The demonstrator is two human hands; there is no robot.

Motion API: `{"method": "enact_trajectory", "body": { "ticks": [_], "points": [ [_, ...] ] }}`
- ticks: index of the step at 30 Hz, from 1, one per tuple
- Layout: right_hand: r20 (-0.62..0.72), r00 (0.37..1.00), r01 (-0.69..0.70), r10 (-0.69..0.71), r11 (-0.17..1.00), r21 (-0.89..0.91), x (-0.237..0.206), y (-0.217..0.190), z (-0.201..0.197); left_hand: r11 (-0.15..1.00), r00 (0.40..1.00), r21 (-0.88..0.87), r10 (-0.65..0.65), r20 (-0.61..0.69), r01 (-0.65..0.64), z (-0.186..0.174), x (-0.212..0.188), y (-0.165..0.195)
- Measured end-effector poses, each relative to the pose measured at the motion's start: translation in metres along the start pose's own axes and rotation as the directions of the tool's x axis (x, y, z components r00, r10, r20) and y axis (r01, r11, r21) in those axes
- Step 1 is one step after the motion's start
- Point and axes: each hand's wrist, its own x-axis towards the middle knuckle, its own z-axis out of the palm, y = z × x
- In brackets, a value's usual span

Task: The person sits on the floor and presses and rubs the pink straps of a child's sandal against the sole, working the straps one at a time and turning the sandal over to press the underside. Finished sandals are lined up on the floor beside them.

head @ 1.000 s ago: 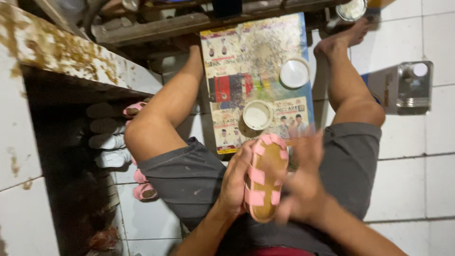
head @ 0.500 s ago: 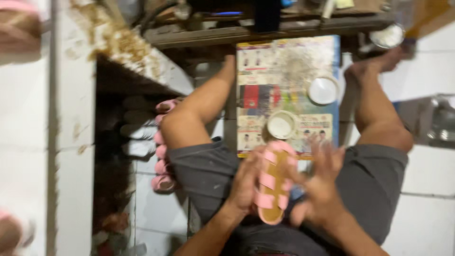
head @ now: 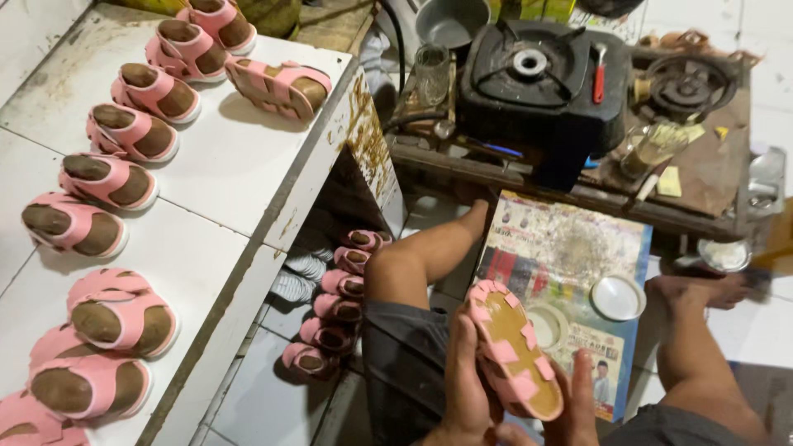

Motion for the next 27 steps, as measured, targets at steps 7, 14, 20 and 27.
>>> {"method": "enact_trajectory", "body": {
  "ticks": [7, 14, 20, 27],
  "points": [
    [-0.114, 0.94, -0.198, 0.322, 0.785, 0.587, 0.046, -0.029, -0.004, 0.947, 0.963, 0.18, 0.258, 0.07, -0.267, -0.013, 0.025, 0.047],
    [0.051, 0.988, -0.139, 0.146, 0.697, 0.704, 0.192, -0.049, 0.009, -0.158, 0.479, 0.803, 0.731, 0.486, -0.574, -0.053, 0.041, 0.219],
    [0.287, 0.956, -0.088, -0.058, 0.876, 0.473, 0.359, -0.067, 0.075, -0.681, 0.502, 0.732, 0.639, 0.583, 0.016, -0.04, 0.053, 0.294],
    [0.377, 0.788, 0.19, -0.488, 0.773, 0.605, 0.48, -0.07, 0.196, -0.623, 0.535, 0.769, 0.703, 0.469, 0.145, -0.023, 0.07, 0.3]
  ]
}}
